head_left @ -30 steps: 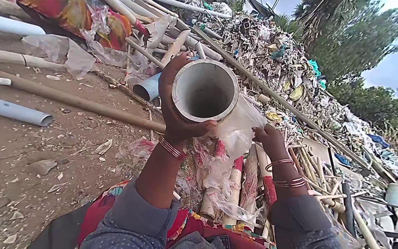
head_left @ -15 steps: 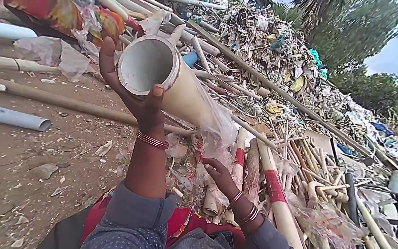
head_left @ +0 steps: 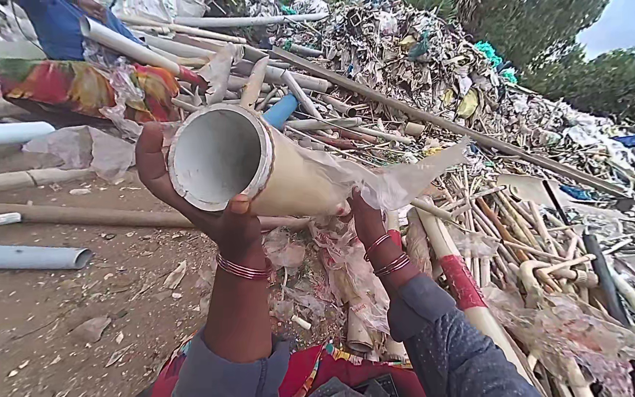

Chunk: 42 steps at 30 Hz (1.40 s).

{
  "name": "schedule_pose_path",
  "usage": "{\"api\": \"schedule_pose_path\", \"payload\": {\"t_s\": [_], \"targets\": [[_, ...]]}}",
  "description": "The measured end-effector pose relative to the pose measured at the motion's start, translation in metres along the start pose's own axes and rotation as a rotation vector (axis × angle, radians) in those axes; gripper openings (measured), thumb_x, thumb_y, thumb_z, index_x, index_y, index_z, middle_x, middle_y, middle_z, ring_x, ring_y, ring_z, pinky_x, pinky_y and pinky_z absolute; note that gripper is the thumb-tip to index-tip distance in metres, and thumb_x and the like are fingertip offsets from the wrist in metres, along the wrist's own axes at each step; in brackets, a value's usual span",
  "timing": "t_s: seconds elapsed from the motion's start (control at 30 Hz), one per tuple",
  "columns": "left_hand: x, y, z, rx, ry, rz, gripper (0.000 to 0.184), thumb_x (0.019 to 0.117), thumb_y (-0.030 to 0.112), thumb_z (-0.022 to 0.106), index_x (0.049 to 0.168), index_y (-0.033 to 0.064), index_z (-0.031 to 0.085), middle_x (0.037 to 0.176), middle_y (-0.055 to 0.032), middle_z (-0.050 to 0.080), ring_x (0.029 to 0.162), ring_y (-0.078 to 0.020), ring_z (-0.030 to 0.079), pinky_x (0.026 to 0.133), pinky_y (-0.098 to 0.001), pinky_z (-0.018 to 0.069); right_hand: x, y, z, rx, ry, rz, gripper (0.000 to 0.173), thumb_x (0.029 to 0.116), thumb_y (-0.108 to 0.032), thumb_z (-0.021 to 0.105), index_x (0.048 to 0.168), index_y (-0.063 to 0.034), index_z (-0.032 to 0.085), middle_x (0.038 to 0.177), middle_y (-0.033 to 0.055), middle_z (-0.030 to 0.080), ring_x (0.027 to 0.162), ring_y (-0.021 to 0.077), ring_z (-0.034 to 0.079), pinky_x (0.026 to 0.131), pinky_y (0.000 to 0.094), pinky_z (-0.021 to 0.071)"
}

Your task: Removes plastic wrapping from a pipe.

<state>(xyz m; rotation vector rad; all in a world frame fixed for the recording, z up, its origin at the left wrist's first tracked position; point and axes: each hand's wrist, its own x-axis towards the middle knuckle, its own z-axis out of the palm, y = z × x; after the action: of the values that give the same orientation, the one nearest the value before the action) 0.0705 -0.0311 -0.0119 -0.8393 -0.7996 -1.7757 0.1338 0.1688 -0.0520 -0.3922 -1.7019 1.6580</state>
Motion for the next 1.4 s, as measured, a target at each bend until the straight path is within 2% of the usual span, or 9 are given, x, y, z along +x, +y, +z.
{"api": "schedule_pose_path", "payload": {"t_s": [0.13,0.3,0.43,0.63,0.97,1.07,1.17,1.27,1.4], "targets": [[0.002,-0.001,0.002,0.023,-0.013,0.033,0.099,0.08,0.072,0.071,0.142,0.0036,0.034,0.139,0.0015,0.049,0.133,-0.0093,0.048,0.113,-0.0326,0.0425,0.018,0.02,0.006,0.063,-0.018,0.05,0.043,0.1106,-0.026,0.046,0.145,0.0006,0.046,0.137,0.018,0.055,0.12,0.0208,0.058,0.102,0.038,0.0502],[0.0,0.003,0.002,0.059,-0.076,0.036,0.098,0.0797,0.071,0.072,0.141,0.0037,0.036,0.139,0.0033,0.048,0.133,-0.0089,0.047,0.113,-0.0322,0.0425,0.024,0.0,-0.001,-0.176,-0.013,0.058,0.044,0.1058,-0.042,0.056,0.133,-0.0071,0.055,0.11,0.0115,0.064,0.093,0.0184,0.064,0.081,0.0399,0.0551],[-0.003,0.008,0.01,0.001,-0.126,0.042,0.096,0.0752,0.066,0.08,0.141,0.0095,0.039,0.139,0.0065,0.05,0.134,-0.0079,0.049,0.112,-0.033,0.0446,0.066,-0.007,0.006,-0.214,0.053,-0.089,0.039,0.0997,-0.016,0.067,0.132,0.004,0.057,0.118,0.0171,0.065,0.104,0.0174,0.063,0.093,0.0368,0.0532],[0.004,-0.003,0.0,-0.011,-0.096,0.02,0.1,0.0752,0.07,0.078,0.141,0.0078,0.034,0.14,0.0034,0.048,0.134,-0.0099,0.047,0.114,-0.0338,0.0428,0.055,-0.019,-0.013,0.149,0.005,0.117,0.026,0.1056,-0.011,0.055,0.13,-0.0024,0.049,0.098,0.0095,0.065,0.078,0.0149,0.068,0.067,0.0321,0.0599],[0.02,-0.016,-0.034,-0.109,-0.112,-0.084,0.119,0.074,0.07,0.077,0.154,0.0033,0.02,0.154,-0.002,0.04,0.143,-0.0133,0.042,0.119,-0.0367,0.0378,-0.024,0.002,-0.04,0.334,-0.026,0.223,0.025,0.1065,-0.001,0.035,0.13,0.0024,0.041,0.109,0.0128,0.065,0.092,0.0166,0.072,0.084,0.0312,0.0605],[0.025,-0.014,-0.041,-0.205,-0.065,-0.197,0.11,0.0856,0.079,0.054,0.158,0.0037,0.02,0.16,-0.0041,0.035,0.148,-0.0144,0.035,0.122,-0.0356,0.032,-0.065,0.015,-0.055,0.028,-0.205,0.433,0.035,0.1097,-0.012,0.041,0.139,0.0066,0.047,0.115,0.0139,0.068,0.094,0.0152,0.071,0.081,0.0303,0.0586],[0.026,-0.01,-0.047,-0.3,-0.059,-0.245,0.091,0.0945,0.071,0.043,0.156,0.0061,0.026,0.154,-0.0034,0.043,0.142,-0.0144,0.043,0.118,-0.0358,0.0362,-0.088,0.008,-0.067,-0.353,-0.687,0.571,0.03,0.1102,-0.018,0.046,0.13,0.0022,0.058,0.106,0.007,0.07,0.086,0.0095,0.07,0.077,0.0275,0.0577],[0.022,-0.001,-0.043,-0.326,-0.043,-0.255,0.073,0.0956,0.045,0.056,0.151,0.0043,0.033,0.147,-0.0036,0.051,0.137,-0.014,0.05,0.115,-0.0347,0.041,-0.1,-0.026,-0.067,-0.497,-0.919,0.274,0.03,0.1082,-0.02,0.051,0.123,0.0008,0.066,0.104,0.0049,0.072,0.089,0.0053,0.069,0.084,0.0245,0.0567],[0.009,0.012,-0.036,-0.352,0.028,-0.297,0.052,0.0946,0.028,0.053,0.142,0.0073,0.045,0.134,0.0013,0.061,0.125,-0.0102,0.059,0.107,-0.0325,0.0487,-0.112,-0.065,-0.052,-0.176,-0.705,-0.235,0.027,0.106,-0.024,0.054,0.117,-0.0014,0.065,0.099,-0.0068,0.07,0.086,-0.0024,0.067,0.078,0.0187,0.0588]]}}
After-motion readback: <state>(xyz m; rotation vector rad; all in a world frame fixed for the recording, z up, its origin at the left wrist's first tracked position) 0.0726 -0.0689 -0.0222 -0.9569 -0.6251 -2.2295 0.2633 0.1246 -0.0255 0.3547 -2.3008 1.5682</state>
